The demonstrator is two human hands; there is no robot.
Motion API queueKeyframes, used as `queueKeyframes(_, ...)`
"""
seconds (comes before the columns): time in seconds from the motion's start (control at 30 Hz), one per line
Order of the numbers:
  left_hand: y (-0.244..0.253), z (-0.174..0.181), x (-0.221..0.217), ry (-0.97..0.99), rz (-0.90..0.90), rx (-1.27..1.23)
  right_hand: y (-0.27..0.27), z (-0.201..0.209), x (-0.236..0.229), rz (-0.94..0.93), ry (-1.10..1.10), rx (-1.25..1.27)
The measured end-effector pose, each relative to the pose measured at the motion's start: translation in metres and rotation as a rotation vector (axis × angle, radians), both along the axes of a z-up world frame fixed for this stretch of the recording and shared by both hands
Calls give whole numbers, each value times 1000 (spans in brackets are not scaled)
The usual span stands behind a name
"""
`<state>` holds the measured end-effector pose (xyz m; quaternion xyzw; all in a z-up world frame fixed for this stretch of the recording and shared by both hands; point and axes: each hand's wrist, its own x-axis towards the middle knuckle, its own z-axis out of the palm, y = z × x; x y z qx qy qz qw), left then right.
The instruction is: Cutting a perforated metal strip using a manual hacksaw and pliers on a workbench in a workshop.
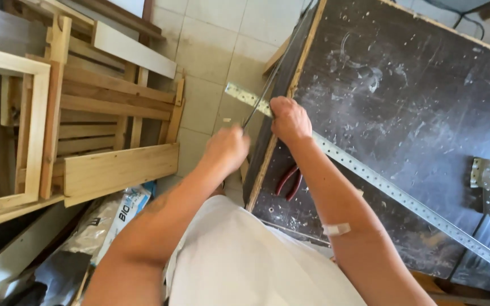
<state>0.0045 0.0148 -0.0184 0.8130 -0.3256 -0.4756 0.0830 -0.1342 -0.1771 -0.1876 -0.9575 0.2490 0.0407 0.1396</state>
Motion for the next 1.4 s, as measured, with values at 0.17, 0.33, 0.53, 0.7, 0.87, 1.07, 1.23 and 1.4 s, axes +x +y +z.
queueKeyframes(0.17, -17, -1, 11, -50, 15, -36, 1, 11, 8, -9, 23, -77)
queueKeyframes(0.33, -12, 4, 3, -6, 10, 24, 14, 11, -6, 17, -6, -45)
queueKeyframes(0.53, -2, 7, 3, -46, 19, -20, 5, 6, -6, 64, -31, -150)
queueKeyframes(0.7, 5, 30, 6, 57, 16, 50, 7, 2, -1, 11, 6, -104)
queueKeyframes(0.87, -3, 7, 7, -6, 50, -58, 3, 19, 4, 5, -19, -127)
queueKeyframes(1.07, 6, 19, 2, 10, 3, -15, 6, 8, -3, 22, -42, -105)
queueKeyframes(1.23, 17, 25, -1, 10, 36, -31, 14, 23, -3, -6, 8, -12)
queueKeyframes(1.4, 21, 33, 1, 43, -3, -27, 6, 22, 3, 15, -48, -66)
